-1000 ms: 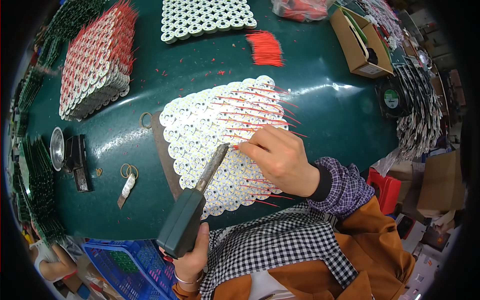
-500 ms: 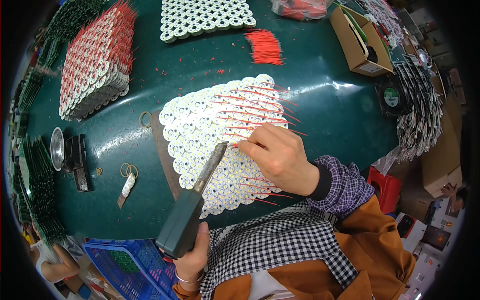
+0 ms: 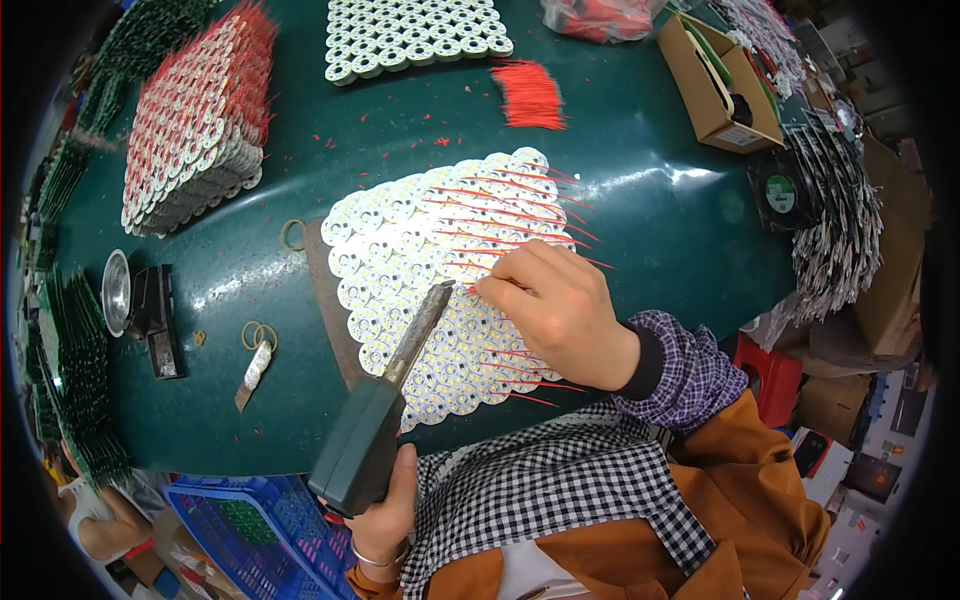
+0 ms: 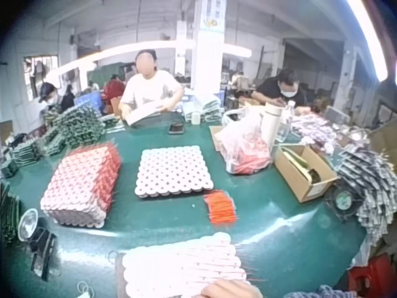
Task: The person attaches red wires onto circular circuit boards by placing the wires onto each board by hand and soldering them with a handheld soldering tool.
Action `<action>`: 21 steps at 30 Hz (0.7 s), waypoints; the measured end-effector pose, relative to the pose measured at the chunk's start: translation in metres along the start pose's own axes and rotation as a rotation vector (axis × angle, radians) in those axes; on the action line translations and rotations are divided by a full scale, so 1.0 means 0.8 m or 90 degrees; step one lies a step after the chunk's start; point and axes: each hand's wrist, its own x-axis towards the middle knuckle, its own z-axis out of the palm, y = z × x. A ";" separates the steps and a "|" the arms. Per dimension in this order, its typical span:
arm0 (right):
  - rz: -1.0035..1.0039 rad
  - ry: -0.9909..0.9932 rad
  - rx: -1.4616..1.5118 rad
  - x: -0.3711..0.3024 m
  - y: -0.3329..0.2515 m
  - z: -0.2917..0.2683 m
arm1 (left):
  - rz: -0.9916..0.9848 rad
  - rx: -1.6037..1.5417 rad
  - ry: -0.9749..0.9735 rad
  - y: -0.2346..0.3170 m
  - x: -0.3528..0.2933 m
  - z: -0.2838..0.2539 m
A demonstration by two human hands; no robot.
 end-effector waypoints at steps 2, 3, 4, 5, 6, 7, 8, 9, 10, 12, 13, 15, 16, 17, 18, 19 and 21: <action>-0.022 0.016 -0.001 -0.004 0.005 0.008 | -0.034 -0.006 -0.008 0.000 0.002 0.004; -0.022 0.016 -0.001 -0.003 0.005 0.008 | -0.034 -0.006 -0.008 -0.001 0.002 0.003; -0.026 0.015 -0.004 -0.003 0.005 0.008 | -0.044 0.017 -0.029 -0.002 0.003 0.001; -0.029 0.014 -0.007 -0.003 0.005 0.008 | -0.053 0.041 -0.050 -0.003 0.003 0.000; -0.029 0.014 -0.007 -0.002 0.004 0.007 | -0.053 0.041 -0.050 -0.002 0.003 0.001; -0.021 -0.004 0.001 0.000 0.002 0.004 | -0.053 0.034 -0.042 0.000 0.004 0.003; -0.013 -0.022 0.009 0.001 0.001 0.002 | -0.053 0.027 -0.034 0.000 0.004 0.003; -0.012 -0.022 0.009 0.000 0.001 0.002 | -0.053 0.027 -0.034 0.000 0.004 0.004; -0.011 -0.020 0.004 0.000 0.001 0.002 | -0.046 0.037 -0.038 -0.001 0.004 0.004; -0.010 -0.018 -0.001 -0.001 0.002 0.003 | -0.039 0.047 -0.041 -0.002 0.005 0.004; -0.010 -0.019 0.002 -0.002 0.002 0.004 | -0.023 0.067 -0.041 -0.002 0.005 0.004; -0.010 -0.020 0.005 -0.002 0.002 0.004 | -0.006 0.088 -0.040 -0.004 0.005 0.003; -0.011 -0.023 0.002 -0.001 0.002 0.003 | -0.004 0.094 -0.042 -0.005 0.003 0.002; -0.011 -0.025 -0.001 -0.001 0.002 0.003 | -0.002 0.100 -0.044 -0.007 0.001 0.001; -0.011 -0.025 -0.001 -0.001 0.002 0.002 | -0.002 0.100 -0.044 -0.009 -0.002 0.000; -0.009 -0.028 -0.001 0.000 0.001 0.002 | -0.004 0.062 -0.029 -0.011 -0.005 0.000; -0.006 -0.032 0.000 0.000 0.001 0.002 | -0.006 0.023 -0.014 -0.008 -0.007 0.002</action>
